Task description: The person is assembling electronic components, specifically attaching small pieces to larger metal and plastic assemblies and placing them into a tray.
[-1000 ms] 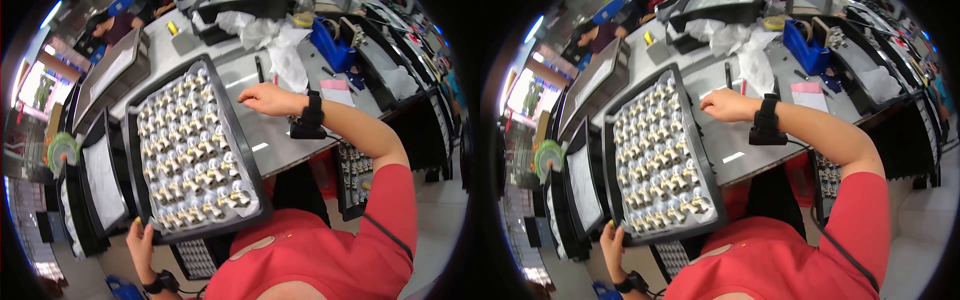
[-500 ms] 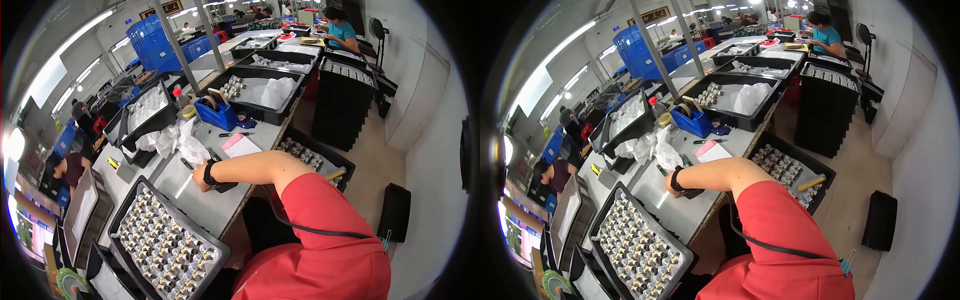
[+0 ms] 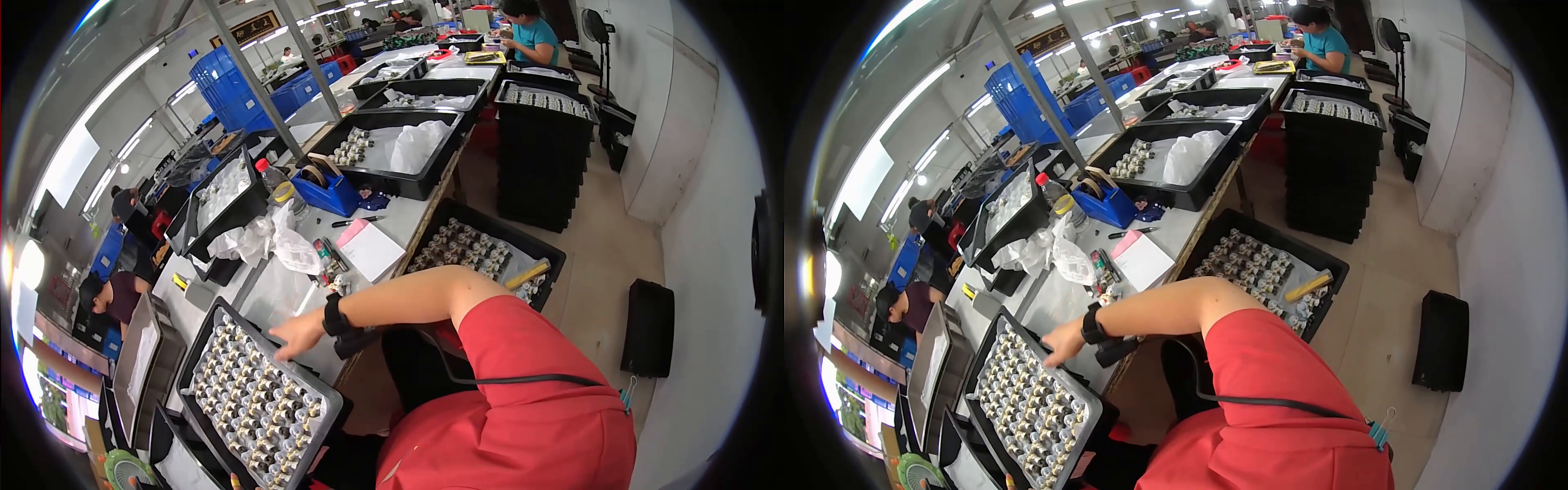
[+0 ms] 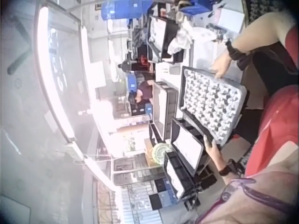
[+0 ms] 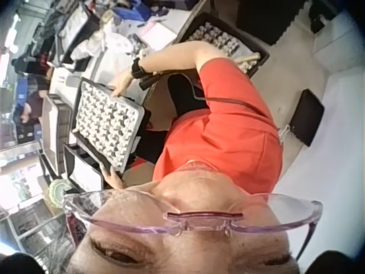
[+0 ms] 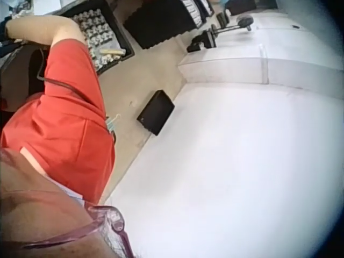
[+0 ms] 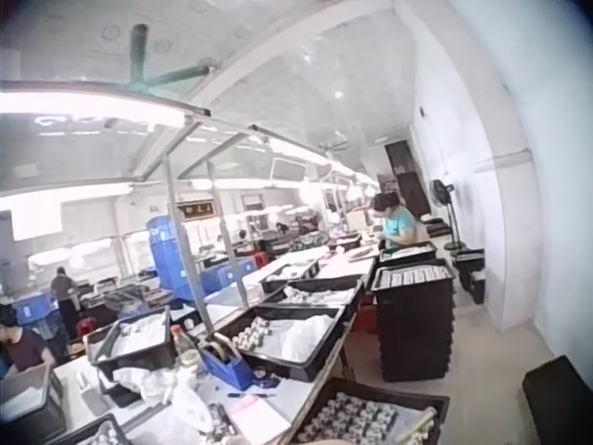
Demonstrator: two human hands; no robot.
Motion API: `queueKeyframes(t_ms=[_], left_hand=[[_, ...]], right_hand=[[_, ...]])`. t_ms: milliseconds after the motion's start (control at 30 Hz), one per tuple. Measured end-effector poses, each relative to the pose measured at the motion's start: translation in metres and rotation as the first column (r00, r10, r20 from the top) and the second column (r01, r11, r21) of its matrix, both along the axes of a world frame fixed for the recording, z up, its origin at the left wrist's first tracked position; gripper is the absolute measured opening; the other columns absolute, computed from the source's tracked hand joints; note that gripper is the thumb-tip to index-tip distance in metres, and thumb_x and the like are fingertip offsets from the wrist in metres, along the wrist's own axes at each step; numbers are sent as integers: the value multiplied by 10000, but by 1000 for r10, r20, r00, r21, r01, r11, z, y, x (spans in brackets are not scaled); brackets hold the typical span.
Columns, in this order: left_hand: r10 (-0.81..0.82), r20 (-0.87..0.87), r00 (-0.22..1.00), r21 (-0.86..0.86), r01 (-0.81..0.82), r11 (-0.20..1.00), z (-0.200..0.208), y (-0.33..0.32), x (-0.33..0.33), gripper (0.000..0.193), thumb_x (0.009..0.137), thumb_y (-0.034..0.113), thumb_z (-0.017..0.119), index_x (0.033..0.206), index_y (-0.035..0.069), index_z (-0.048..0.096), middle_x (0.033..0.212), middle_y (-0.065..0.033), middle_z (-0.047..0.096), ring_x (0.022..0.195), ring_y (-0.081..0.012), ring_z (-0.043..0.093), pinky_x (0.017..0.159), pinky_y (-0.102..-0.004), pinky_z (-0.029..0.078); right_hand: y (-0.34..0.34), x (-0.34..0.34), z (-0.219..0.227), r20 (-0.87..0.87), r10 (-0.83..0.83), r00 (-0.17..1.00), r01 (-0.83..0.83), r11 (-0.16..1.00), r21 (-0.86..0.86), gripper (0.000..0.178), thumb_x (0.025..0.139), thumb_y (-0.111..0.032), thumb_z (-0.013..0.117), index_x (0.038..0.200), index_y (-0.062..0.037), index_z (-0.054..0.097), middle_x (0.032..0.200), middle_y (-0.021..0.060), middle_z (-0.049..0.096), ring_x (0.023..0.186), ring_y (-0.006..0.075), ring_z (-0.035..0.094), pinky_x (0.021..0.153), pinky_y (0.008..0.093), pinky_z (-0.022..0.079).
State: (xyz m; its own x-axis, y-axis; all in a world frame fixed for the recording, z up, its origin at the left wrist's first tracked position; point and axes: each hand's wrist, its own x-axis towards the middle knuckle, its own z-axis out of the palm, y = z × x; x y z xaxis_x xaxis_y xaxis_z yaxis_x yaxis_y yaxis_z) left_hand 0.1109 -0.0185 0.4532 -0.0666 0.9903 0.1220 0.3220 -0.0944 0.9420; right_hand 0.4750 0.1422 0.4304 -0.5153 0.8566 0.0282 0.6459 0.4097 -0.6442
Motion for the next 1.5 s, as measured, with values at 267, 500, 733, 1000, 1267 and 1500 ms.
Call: queueKeyframes(t_ms=[267, 500, 733, 1000, 1267, 1500], left_hand=[[212, -168, 963, 109, -196, 975, -23, 26, -54, 428, 894, 244, 511, 1222, -29, 483, 1154, -219, 545, 1017, -288, 540, 884, -332, 425], [342, -624, 703, 202, -278, 939, -34, 44, -90, 352, 859, 248, 553, 1094, -13, 566, 1044, -206, 591, 968, -318, 563, 830, -378, 432], [444, -787, 428, 369, -250, 895, -18, 35, -82, 299, 846, 223, 559, 943, -50, 630, 789, -232, 619, 739, -383, 580, 678, -395, 456], [537, -706, 462, 497, -218, 840, -9, 16, -68, 300, 854, 218, 552, 956, -55, 624, 815, -234, 616, 760, -365, 578, 702, -388, 452], [452, -805, 385, 317, -365, 875, 7, 11, -38, 490, 889, 359, 501, 1186, -31, 510, 1132, -247, 551, 1005, -335, 548, 872, -359, 437], [184, -929, 320, 67, -345, 936, 15, 10, -45, 570, 884, 458, 468, 1156, -40, 527, 1078, -253, 575, 966, -382, 558, 849, -389, 446]], right_hand=[[-23, -30, -20, -371, -147, 917, 77, 978, -195, 973, 786, -382, 612, 1358, 95, -14, 1064, 300, 544, 938, 351, 574, 807, 352, 458], [-17, -41, -31, -460, -224, 859, 106, 957, -269, 915, 738, -197, 622, 1348, 79, 0, 958, 263, 587, 834, 317, 613, 741, 364, 487], [-21, -40, -20, -409, -209, 888, 94, 954, -283, 845, 741, -160, 538, 1329, 123, 2, 962, 300, 572, 804, 351, 612, 703, 376, 494], [-15, -41, -27, -498, -175, 849, 25, 956, -294, 800, 733, -129, 524, 1298, 134, 21, 972, 294, 570, 831, 343, 614, 728, 370, 494], [-13, -39, -28, -415, -163, 895, 63, 968, -245, 788, 722, -152, 544, 1260, 167, 64, 860, 297, 595, 775, 364, 620, 672, 387, 500], [-19, -39, -25, -473, -153, 868, 55, 975, -213, 756, 722, -150, 546, 1247, 158, 99, 843, 303, 593, 776, 381, 616, 669, 401, 495]])
